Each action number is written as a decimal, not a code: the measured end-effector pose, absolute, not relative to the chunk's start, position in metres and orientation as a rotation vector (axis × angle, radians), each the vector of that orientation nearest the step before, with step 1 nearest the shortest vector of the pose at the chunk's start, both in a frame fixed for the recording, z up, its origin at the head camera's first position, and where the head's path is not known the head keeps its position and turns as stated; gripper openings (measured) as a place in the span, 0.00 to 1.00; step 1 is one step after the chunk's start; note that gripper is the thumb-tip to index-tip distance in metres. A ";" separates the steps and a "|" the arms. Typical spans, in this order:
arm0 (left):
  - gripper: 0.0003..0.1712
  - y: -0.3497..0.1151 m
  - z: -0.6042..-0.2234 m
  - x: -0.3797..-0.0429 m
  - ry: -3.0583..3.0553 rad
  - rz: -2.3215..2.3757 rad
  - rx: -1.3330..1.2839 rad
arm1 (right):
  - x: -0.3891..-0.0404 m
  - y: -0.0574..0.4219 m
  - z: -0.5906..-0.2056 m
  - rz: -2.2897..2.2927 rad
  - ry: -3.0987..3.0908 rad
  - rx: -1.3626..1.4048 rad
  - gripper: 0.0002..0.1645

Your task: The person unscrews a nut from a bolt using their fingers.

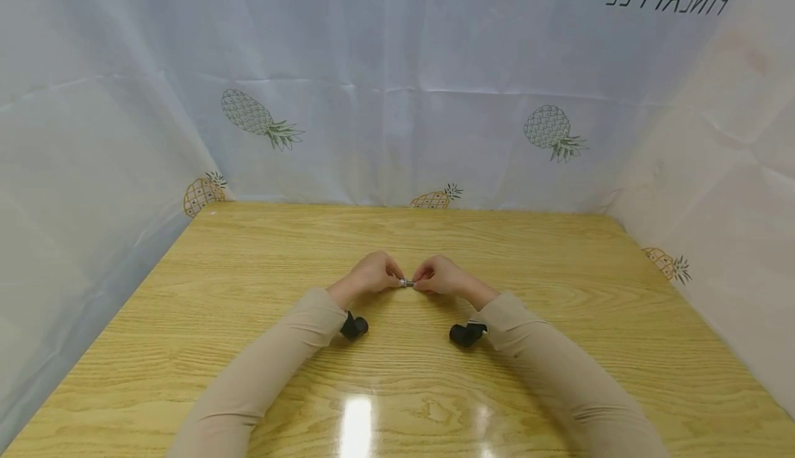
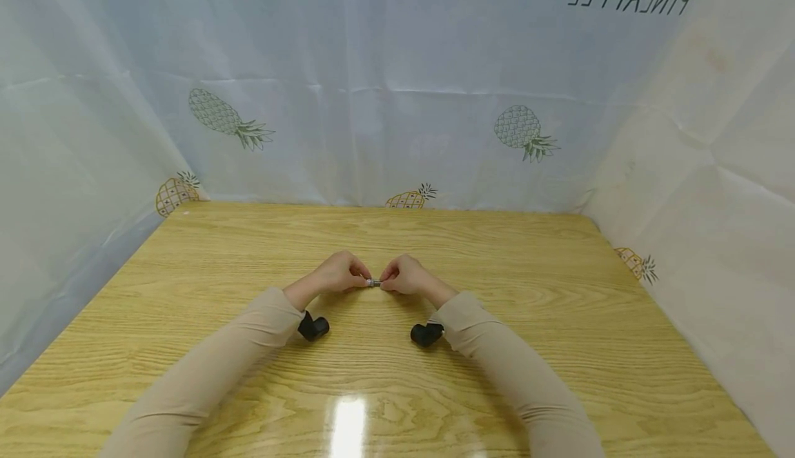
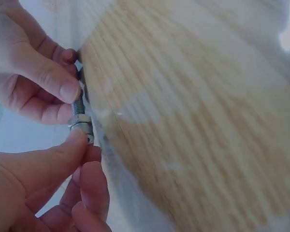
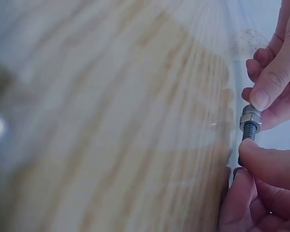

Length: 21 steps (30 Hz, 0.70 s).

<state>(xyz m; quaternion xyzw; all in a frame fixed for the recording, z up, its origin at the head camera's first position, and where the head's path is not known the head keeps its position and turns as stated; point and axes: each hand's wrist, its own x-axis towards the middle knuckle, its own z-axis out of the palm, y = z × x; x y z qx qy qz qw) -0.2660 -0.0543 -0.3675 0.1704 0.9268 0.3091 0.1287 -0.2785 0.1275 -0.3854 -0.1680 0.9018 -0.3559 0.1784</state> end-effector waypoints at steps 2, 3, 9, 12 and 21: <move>0.07 -0.055 -0.367 -0.265 2.714 0.901 0.511 | -0.278 0.128 -0.385 -1.003 2.570 -0.497 0.07; 0.07 -0.055 -0.367 -0.265 2.720 0.911 0.513 | -0.278 0.128 -0.384 -1.008 2.575 -0.494 0.07; 0.09 -0.057 -0.365 -0.265 2.716 1.030 0.486 | -0.275 0.128 -0.375 -1.070 2.550 -0.485 0.09; 0.09 -0.059 -0.365 -0.265 2.690 1.112 0.494 | -0.275 0.130 -0.372 -1.068 2.565 -0.503 0.09; 0.11 -0.066 -0.365 -0.263 2.630 1.272 0.594 | -0.273 0.134 -0.362 -1.133 2.516 -0.528 0.10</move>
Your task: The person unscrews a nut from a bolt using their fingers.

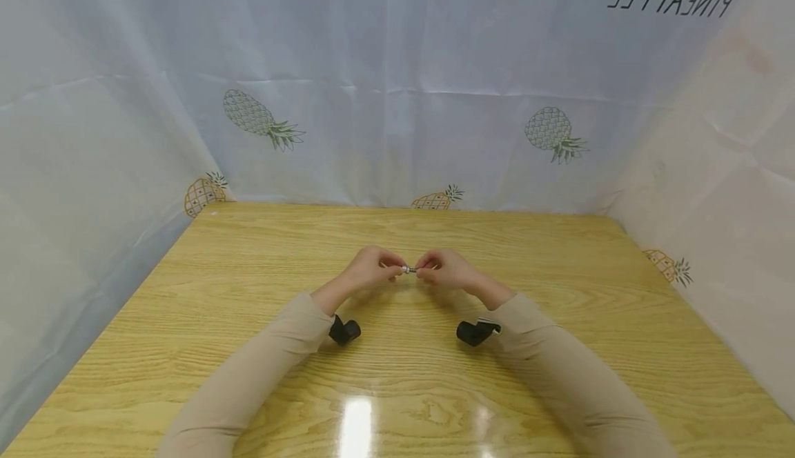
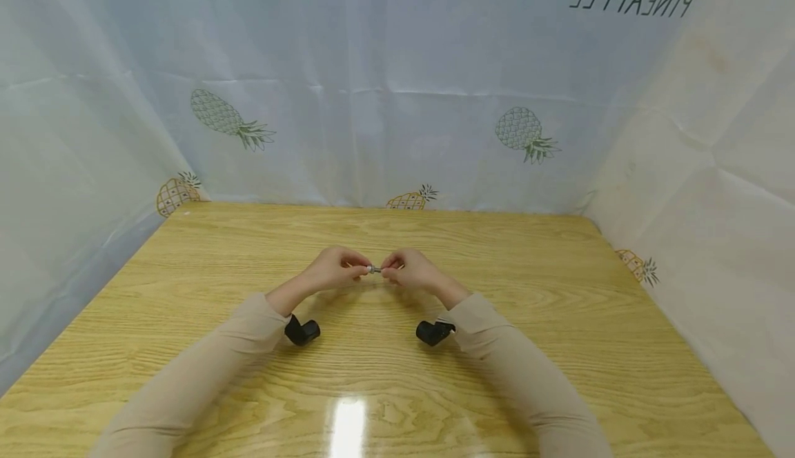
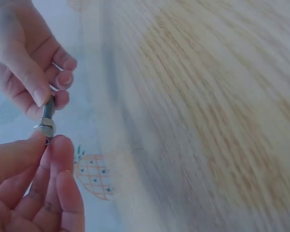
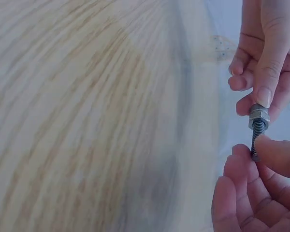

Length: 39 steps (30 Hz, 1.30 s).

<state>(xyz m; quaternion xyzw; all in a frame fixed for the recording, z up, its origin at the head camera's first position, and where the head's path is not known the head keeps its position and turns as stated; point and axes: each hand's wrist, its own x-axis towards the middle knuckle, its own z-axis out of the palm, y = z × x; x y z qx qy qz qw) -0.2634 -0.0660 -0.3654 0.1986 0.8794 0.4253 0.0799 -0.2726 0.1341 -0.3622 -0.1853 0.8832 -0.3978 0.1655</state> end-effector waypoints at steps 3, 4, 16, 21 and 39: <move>0.11 -0.068 -0.363 -0.262 2.614 1.331 0.592 | -0.270 0.136 -0.358 -1.193 2.496 -0.541 0.11; 0.12 -0.068 -0.362 -0.261 2.608 1.352 0.591 | -0.269 0.136 -0.356 -1.210 2.495 -0.548 0.11; 0.16 -0.069 -0.355 -0.251 2.534 1.585 0.439 | -0.257 0.139 -0.341 -1.365 2.495 -0.577 0.14; 0.15 -0.068 -0.352 -0.248 2.522 1.663 0.413 | -0.254 0.139 -0.338 -1.419 2.494 -0.568 0.14; 0.15 -0.065 -0.351 -0.244 2.489 1.799 0.471 | -0.247 0.135 -0.330 -1.492 2.435 -0.522 0.19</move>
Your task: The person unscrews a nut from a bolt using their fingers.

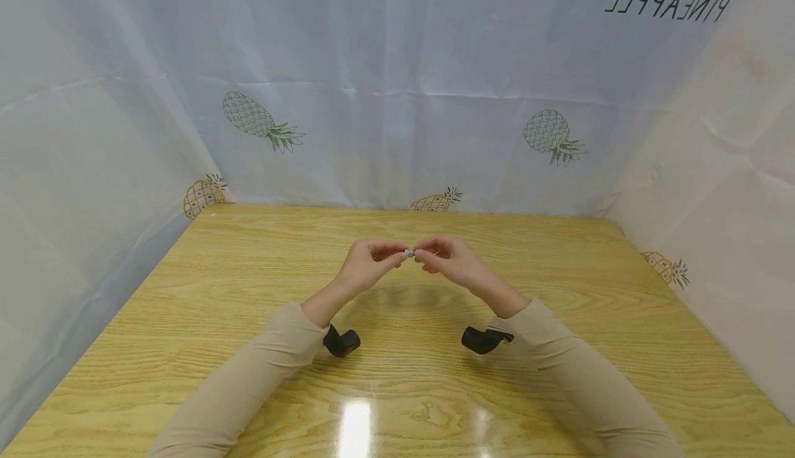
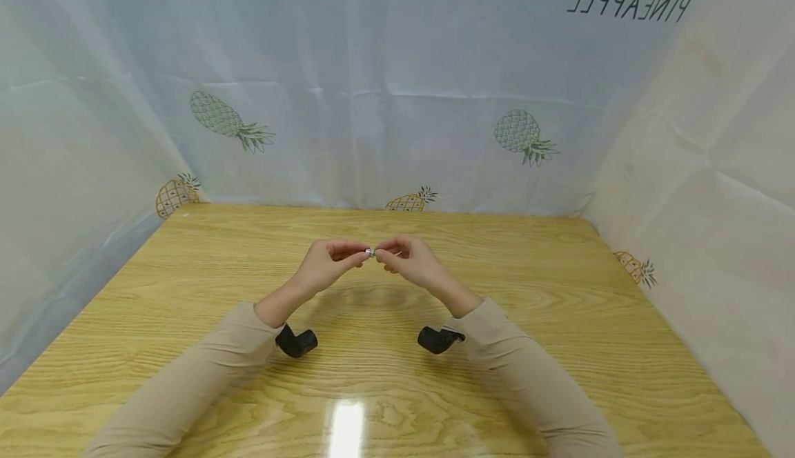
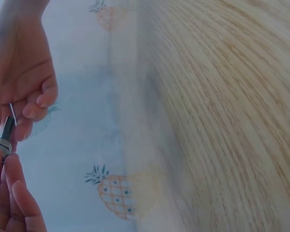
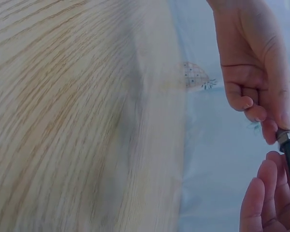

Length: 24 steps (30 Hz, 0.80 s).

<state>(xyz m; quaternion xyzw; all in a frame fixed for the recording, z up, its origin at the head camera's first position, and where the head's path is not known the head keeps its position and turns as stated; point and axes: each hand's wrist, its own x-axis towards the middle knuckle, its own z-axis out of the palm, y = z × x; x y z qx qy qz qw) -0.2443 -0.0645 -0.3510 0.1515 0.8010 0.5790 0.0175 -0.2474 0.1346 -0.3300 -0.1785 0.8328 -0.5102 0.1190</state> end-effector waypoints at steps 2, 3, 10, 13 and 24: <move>0.15 -0.064 -0.352 -0.244 2.490 1.809 0.483 | -0.248 0.133 -0.331 -1.492 2.428 -0.542 0.19; 0.15 -0.064 -0.352 -0.244 2.486 1.816 0.488 | -0.248 0.132 -0.332 -1.491 2.426 -0.549 0.20; 0.15 -0.063 -0.354 -0.243 2.470 1.841 0.504 | -0.246 0.128 -0.331 -1.488 2.451 -0.557 0.19; 0.15 -0.063 -0.353 -0.243 2.462 1.847 0.505 | -0.248 0.128 -0.334 -1.496 2.456 -0.567 0.18; 0.15 -0.065 -0.353 -0.241 2.488 1.822 0.513 | -0.248 0.126 -0.335 -1.520 2.481 -0.580 0.15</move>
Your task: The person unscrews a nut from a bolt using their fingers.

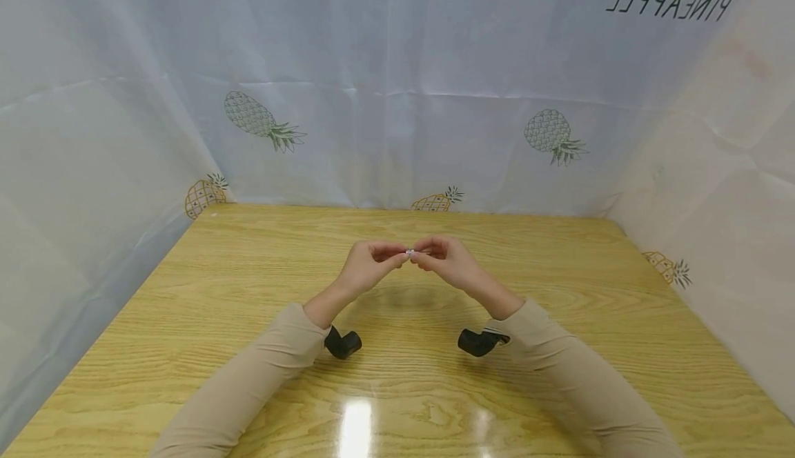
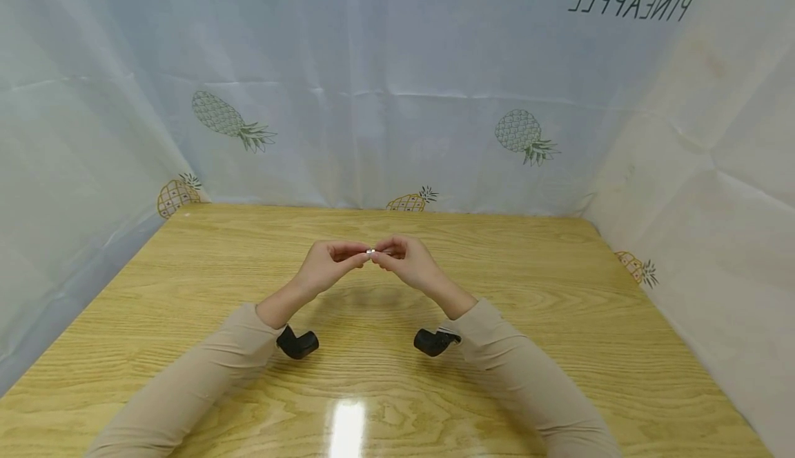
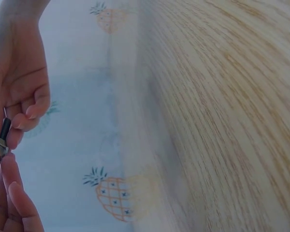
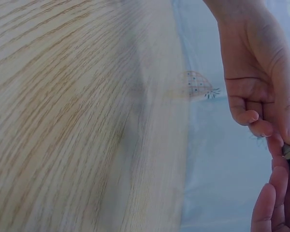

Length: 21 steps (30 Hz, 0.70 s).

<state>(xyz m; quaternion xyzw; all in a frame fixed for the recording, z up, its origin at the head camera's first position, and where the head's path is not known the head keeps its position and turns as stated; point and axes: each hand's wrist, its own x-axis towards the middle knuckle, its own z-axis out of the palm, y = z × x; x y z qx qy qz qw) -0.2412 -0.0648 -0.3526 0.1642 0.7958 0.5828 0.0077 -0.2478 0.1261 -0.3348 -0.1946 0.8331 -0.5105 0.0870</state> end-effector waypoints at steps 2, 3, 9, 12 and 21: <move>0.15 -0.065 -0.353 -0.241 2.488 1.821 0.506 | -0.248 0.126 -0.335 -1.518 2.488 -0.581 0.15; 0.15 -0.065 -0.353 -0.241 2.485 1.822 0.503 | -0.248 0.126 -0.335 -1.520 2.489 -0.581 0.15; 0.15 -0.065 -0.352 -0.241 2.456 1.841 0.481 | -0.247 0.126 -0.335 -1.515 2.503 -0.585 0.15; 0.15 -0.064 -0.353 -0.242 2.453 1.850 0.481 | -0.247 0.126 -0.335 -1.513 2.512 -0.587 0.14; 0.15 -0.063 -0.353 -0.241 2.473 1.851 0.462 | -0.247 0.126 -0.336 -1.527 2.552 -0.623 0.14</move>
